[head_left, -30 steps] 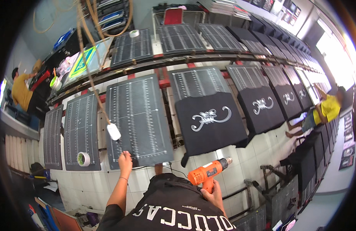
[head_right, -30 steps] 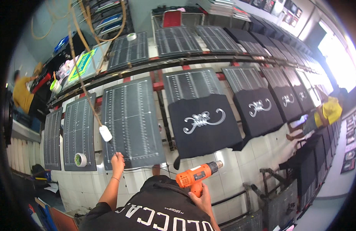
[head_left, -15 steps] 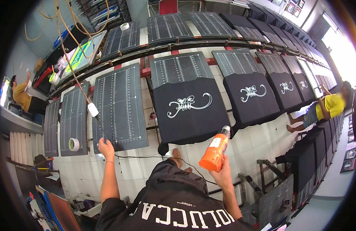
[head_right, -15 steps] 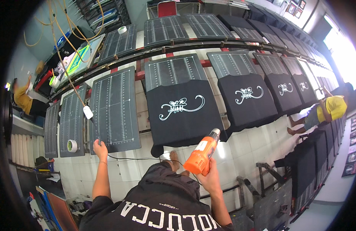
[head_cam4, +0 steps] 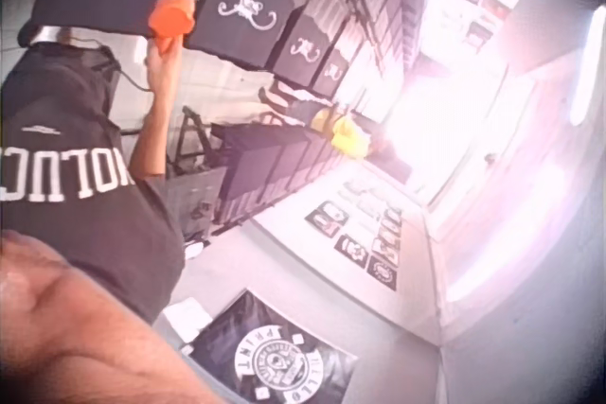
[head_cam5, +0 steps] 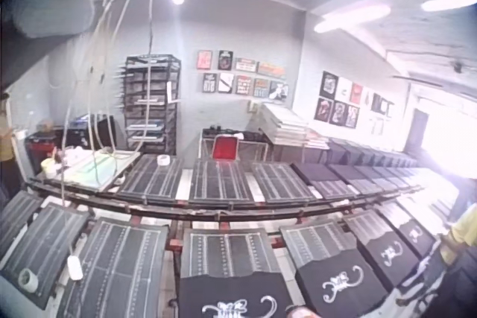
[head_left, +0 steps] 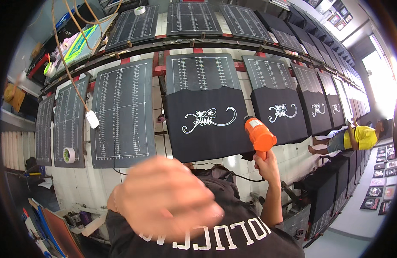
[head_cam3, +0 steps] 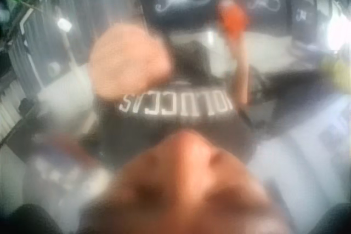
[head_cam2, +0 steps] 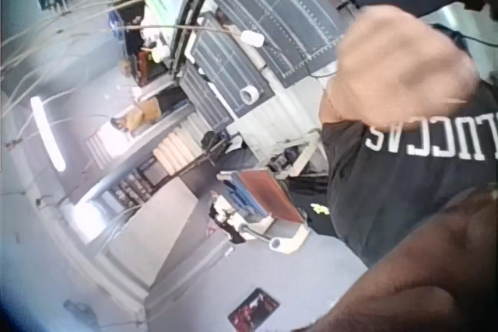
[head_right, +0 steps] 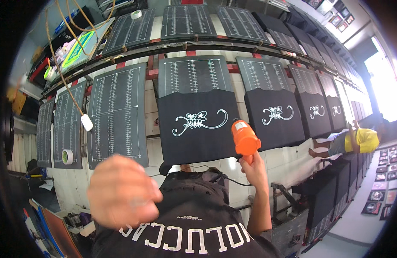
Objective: The person uses a heat gun to dry ink on printed t-shirts and then unplugs electrical cords in a printing shop.
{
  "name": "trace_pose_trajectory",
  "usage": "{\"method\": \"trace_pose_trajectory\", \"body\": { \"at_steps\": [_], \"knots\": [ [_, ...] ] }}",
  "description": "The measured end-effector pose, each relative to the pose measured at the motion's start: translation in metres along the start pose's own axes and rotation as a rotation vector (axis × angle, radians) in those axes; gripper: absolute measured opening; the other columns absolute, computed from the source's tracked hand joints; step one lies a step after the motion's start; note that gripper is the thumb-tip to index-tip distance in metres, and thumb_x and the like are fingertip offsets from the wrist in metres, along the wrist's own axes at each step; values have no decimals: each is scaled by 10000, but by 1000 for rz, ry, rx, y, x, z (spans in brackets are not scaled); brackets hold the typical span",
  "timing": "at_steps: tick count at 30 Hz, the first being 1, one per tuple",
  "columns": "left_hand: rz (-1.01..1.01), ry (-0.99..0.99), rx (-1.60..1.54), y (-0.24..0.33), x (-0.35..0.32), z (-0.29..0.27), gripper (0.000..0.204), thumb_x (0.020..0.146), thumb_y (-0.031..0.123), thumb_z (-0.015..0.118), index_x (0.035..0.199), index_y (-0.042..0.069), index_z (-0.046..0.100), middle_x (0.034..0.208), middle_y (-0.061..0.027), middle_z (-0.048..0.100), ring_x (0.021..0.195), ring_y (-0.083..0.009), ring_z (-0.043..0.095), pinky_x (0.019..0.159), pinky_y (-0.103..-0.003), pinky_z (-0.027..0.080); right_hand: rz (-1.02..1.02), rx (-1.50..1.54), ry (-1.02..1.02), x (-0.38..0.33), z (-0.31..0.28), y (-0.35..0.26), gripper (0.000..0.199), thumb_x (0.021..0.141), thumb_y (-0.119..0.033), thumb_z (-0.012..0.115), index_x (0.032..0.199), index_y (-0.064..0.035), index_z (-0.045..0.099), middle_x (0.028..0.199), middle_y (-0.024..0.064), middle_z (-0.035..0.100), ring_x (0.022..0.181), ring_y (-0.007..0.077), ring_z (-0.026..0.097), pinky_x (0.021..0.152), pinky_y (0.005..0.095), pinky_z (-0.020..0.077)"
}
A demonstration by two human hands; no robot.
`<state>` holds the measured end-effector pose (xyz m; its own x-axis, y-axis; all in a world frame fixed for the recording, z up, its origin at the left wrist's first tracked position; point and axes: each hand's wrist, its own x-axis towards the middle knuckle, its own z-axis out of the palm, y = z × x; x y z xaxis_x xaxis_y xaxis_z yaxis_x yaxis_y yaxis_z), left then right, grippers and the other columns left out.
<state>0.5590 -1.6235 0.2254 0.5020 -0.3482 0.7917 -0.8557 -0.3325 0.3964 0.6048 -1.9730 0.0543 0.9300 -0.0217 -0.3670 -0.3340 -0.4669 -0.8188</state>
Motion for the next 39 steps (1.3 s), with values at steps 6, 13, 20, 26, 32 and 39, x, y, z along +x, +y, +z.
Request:
{"method": "trace_pose_trajectory", "body": {
  "at_steps": [6, 13, 20, 26, 32, 39],
  "knots": [
    [258, -320, 47, 11, 46, -2, 603, 831, 366, 737, 1371, 150, 577, 1318, -214, 598, 1243, -300, 580, 1141, -455, 378, -20, 83, -69, 45, -16, -11, 375, 879, -63, 629, 1241, -8, 552, 772, 25, 571, 558, 94, 555, 500, 259, 465],
    [-371, -654, -106, -36, -8, 128, 208, 925, 220, 628, 1090, 95, 617, 944, -69, 634, 883, -259, 630, 811, -400, 495, -27, 161, -262, 90, -41, -17, 406, 920, -109, 623, 1303, -17, 525, 773, 37, 613, 522, 88, 577, 470, 241, 479],
    [-945, -1030, -66, -62, -116, 166, 278, 914, 203, 637, 1161, 77, 615, 1110, -147, 665, 1020, -356, 671, 861, -478, 537, 32, 209, -560, 115, -56, -9, 418, 989, -235, 590, 1311, 16, 498, 847, 84, 665, 545, 106, 603, 513, 251, 518],
    [-944, -1189, 33, -73, -135, 211, 159, 929, 142, 563, 994, 34, 659, 878, -213, 687, 845, -411, 681, 782, -509, 533, -16, 124, -656, 136, -28, -20, 384, 998, -275, 591, 1244, 11, 518, 867, 84, 664, 549, 113, 603, 515, 265, 526],
    [-869, -1116, -28, -80, -107, 227, 165, 933, 113, 532, 970, 7, 653, 879, -243, 685, 870, -435, 669, 783, -529, 514, -50, 87, -653, 154, -13, -11, 416, 996, -333, 600, 1224, 6, 522, 926, 95, 670, 569, 124, 618, 504, 278, 538],
    [-963, -1072, -128, -73, -135, 211, 355, 927, 117, 567, 1274, 54, 613, 1093, -235, 684, 1033, -410, 649, 895, -474, 523, -5, -62, -637, 132, -34, -19, 473, 989, -374, 590, 1318, -43, 515, 898, 49, 668, 585, 108, 618, 525, 262, 538]
  ]
}}
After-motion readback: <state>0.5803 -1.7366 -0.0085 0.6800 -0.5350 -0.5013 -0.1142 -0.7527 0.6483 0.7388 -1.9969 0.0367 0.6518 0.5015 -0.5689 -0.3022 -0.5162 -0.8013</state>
